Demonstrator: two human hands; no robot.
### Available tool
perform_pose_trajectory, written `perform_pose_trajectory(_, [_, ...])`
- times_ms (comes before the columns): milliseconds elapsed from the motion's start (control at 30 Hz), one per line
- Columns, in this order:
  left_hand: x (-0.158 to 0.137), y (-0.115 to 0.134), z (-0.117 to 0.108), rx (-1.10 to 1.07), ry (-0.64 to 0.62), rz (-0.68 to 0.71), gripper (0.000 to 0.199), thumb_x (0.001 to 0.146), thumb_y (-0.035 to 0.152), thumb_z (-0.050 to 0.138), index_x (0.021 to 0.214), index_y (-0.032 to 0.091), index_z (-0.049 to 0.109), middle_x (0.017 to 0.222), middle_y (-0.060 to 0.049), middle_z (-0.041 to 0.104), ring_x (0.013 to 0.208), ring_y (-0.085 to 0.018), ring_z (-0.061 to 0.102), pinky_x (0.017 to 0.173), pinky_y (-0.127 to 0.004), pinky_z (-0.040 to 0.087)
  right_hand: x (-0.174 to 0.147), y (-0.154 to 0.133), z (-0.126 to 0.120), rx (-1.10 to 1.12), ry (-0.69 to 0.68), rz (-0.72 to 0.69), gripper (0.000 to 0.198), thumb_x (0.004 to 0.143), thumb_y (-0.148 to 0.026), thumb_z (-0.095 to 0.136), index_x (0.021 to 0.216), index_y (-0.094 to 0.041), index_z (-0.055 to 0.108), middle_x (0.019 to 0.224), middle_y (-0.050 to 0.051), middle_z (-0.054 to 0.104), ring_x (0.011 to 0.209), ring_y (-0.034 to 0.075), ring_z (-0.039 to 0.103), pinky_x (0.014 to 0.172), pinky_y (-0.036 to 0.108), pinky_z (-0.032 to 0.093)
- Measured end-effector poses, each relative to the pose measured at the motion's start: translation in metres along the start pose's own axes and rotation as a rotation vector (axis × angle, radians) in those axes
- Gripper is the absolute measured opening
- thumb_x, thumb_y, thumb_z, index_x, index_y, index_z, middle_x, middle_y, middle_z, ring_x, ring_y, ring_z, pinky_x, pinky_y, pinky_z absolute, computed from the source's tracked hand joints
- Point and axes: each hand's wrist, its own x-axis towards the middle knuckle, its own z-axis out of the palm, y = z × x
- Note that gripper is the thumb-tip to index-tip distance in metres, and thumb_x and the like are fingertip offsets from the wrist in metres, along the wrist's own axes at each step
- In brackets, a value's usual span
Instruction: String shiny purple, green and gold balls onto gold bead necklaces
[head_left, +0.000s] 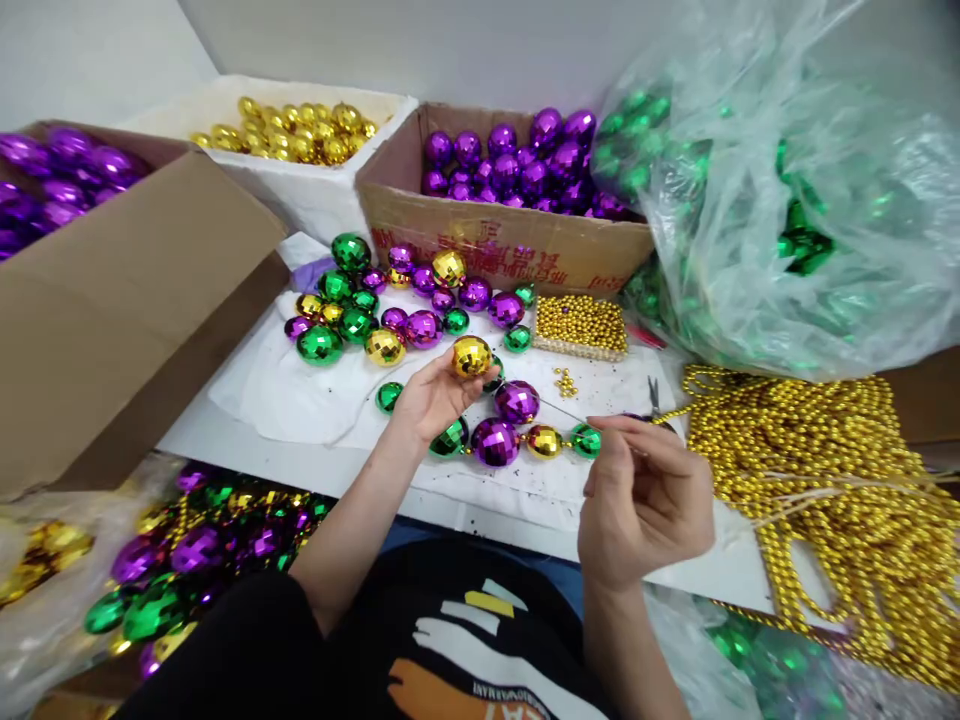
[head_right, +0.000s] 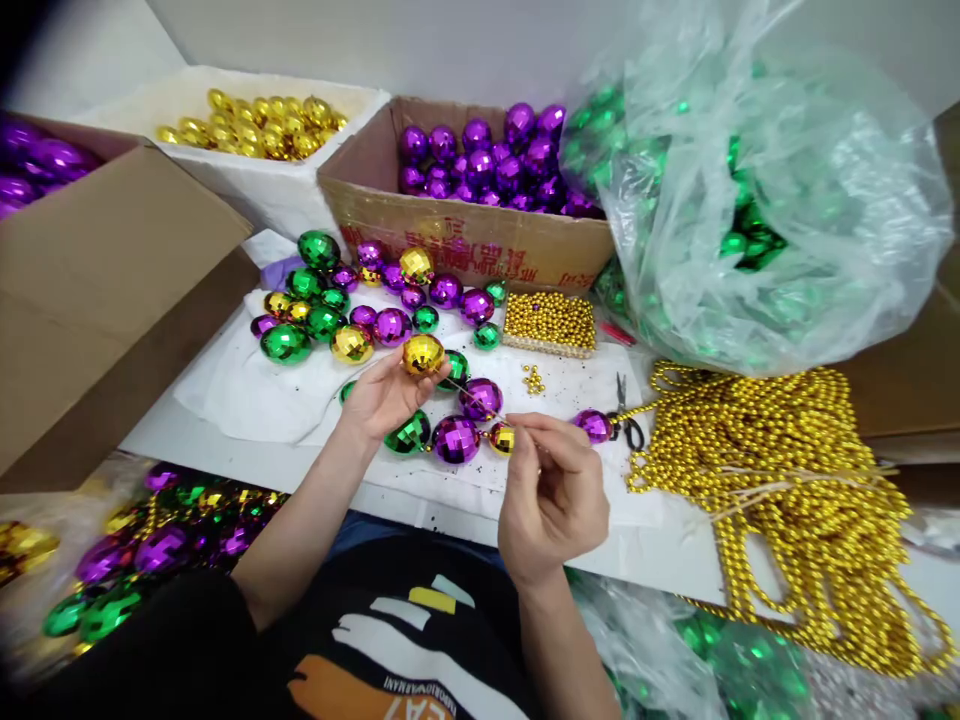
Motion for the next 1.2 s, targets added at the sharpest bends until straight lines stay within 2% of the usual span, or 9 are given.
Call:
perform_pose_trajectory(67, [-0.001,-0.001,0.0,-0.022,0.022,0.003,0.037,0.1,0.025,0.041,0.131,0.013,0.057,0.116,-0.017,0.07,0.11,-0.026,0.07,0.073,-0.026,0.063,-0.003,0.0,-0.001,-0.029,-0.041,-0.058,0.012,0.088,-0.01,0.066,0.093,-0.02,0.063,0.087,0.005,0.072,0.071,0.017,0.069,0.052,0.027,0.051])
perform_pose_trajectory(167, [-0.004,-0.003,0.0,-0.026,0.046,0.016,0.038,0.101,0.025,0.04,0.132,0.012,0.057,0.115,-0.017,0.071,0.112,-0.027,0.07,0.077,-0.028,0.063,-0.006,-0.001,0.002,-0.021,-0.079,-0.127,0.018,0.086,-0.004,0.065,0.096,-0.02,0.064,0.085,0.004,0.072,0.079,0.019,0.07,0.057,0.029,0.054])
perform_pose_trajectory(333, [-0.007,-0.004,0.001,-0.027,0.071,0.017,0.039,0.102,0.027,0.039,0.133,0.011,0.057,0.113,-0.018,0.072,0.114,-0.027,0.069,0.079,-0.028,0.063,-0.007,-0.006,0.006,-0.026,-0.069,-0.174,0.024,0.083,0.001,0.065,0.096,-0.019,0.064,0.087,0.005,0.073,0.08,0.018,0.071,0.058,0.027,0.052])
perform_pose_trajectory(500, [-0.007,-0.005,0.003,-0.046,0.089,-0.01,0.038,0.103,0.027,0.038,0.131,0.01,0.058,0.111,-0.017,0.072,0.11,-0.027,0.071,0.071,-0.025,0.063,-0.006,-0.007,0.006,-0.092,-0.096,-0.222,0.022,0.085,-0.001,0.065,0.097,-0.02,0.062,0.087,0.004,0.073,0.08,0.018,0.071,0.059,0.027,0.053])
perform_pose_trajectory(733, [-0.006,-0.007,0.004,-0.066,0.097,-0.038,0.04,0.104,0.029,0.037,0.136,0.012,0.055,0.11,-0.016,0.073,0.11,-0.027,0.071,0.069,-0.023,0.063,-0.007,-0.009,0.003,-0.138,-0.173,-0.248,0.023,0.086,-0.003,0.065,0.1,-0.021,0.061,0.092,0.005,0.075,0.082,0.017,0.073,0.062,0.027,0.056])
perform_pose_trajectory(933, [-0.005,-0.007,0.003,-0.077,0.106,-0.04,0.039,0.104,0.029,0.037,0.135,0.014,0.056,0.105,-0.014,0.074,0.104,-0.026,0.073,0.066,-0.024,0.064,-0.007,-0.01,0.003,-0.129,-0.183,-0.243,0.025,0.085,-0.002,0.065,0.101,-0.021,0.061,0.094,0.006,0.075,0.083,0.017,0.073,0.064,0.027,0.056])
perform_pose_trajectory(1200, [-0.006,-0.012,0.002,-0.065,0.099,-0.039,0.042,0.105,0.03,0.036,0.14,0.012,0.051,0.105,-0.016,0.074,0.107,-0.027,0.072,0.068,-0.024,0.063,-0.007,-0.006,0.005,-0.155,-0.215,-0.261,0.023,0.086,-0.002,0.064,0.101,-0.02,0.06,0.093,0.005,0.074,0.084,0.015,0.071,0.063,0.024,0.055])
